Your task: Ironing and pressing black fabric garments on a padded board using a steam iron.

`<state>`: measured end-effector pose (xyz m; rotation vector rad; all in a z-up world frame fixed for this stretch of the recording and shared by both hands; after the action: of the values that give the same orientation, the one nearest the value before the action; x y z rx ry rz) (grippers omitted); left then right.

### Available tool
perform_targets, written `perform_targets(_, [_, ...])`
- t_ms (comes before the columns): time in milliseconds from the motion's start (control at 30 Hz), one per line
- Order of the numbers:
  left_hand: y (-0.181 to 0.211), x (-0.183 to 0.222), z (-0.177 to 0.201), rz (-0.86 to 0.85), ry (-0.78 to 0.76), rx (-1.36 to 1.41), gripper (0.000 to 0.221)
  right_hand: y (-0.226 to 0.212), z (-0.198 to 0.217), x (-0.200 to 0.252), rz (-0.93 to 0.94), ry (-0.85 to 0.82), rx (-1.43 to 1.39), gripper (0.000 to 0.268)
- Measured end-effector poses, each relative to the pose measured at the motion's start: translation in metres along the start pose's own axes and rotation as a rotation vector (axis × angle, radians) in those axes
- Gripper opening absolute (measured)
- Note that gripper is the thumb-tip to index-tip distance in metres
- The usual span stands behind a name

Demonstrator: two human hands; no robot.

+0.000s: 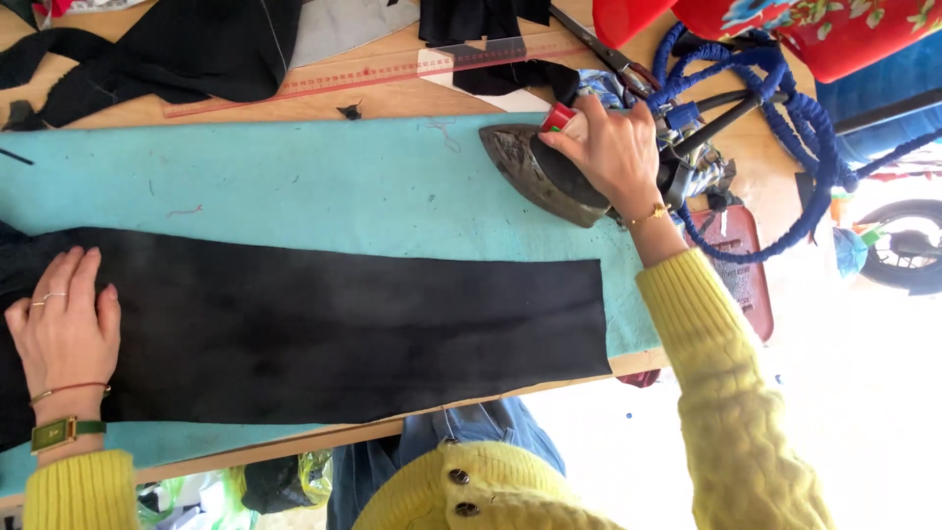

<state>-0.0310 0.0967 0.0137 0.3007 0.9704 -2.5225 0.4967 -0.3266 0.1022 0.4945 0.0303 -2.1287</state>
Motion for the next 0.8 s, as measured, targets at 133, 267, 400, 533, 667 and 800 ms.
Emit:
perform_targets(133, [-0.017, 0.014, 0.008, -0.011, -0.018, 0.157, 0.048, -0.039, 0.073, 0.016, -0.010, 0.116, -0.160, 0.073])
perform_targets(267, [-0.044, 0.038, 0.009, -0.002, 0.000, 0.335, 0.035, -0.061, 0.093, 0.118, -0.382, 0.059, -0.274, 0.036])
perform_targets(400, [-0.066, 0.055, -0.004, 0.135, 0.007, 0.476, 0.040, -0.055, 0.049, 0.249, -0.944, -0.419, -0.434, 0.042])
perform_targets(533, [-0.070, 0.063, -0.022, 0.120, 0.030, 0.436, 0.022, -0.064, 0.044, 0.281, -1.024, -0.422, -0.532, 0.031])
perform_targets(667, [-0.080, 0.057, -0.017, 0.092, 0.106, 0.448, 0.016, -0.055, 0.045, 0.293, -0.939, -0.192, -0.538, 0.018])
perform_targets(800, [-0.091, 0.052, 0.001, 0.209, 0.173, 0.974, 0.017, -0.060, 0.073, 0.279, -1.015, -0.098, -1.096, 0.014])
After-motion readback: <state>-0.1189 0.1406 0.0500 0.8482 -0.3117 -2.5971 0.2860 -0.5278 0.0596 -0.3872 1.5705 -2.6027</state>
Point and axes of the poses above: each hand's wrist, its own x-axis away from the middle knuckle, its own z-axis out of the back of the hand, y = z × x, the point moved 4 cm from there along -x, towards the middle knuckle, and after that the axes turned 1 degree about -x, right-handed, at the moved point
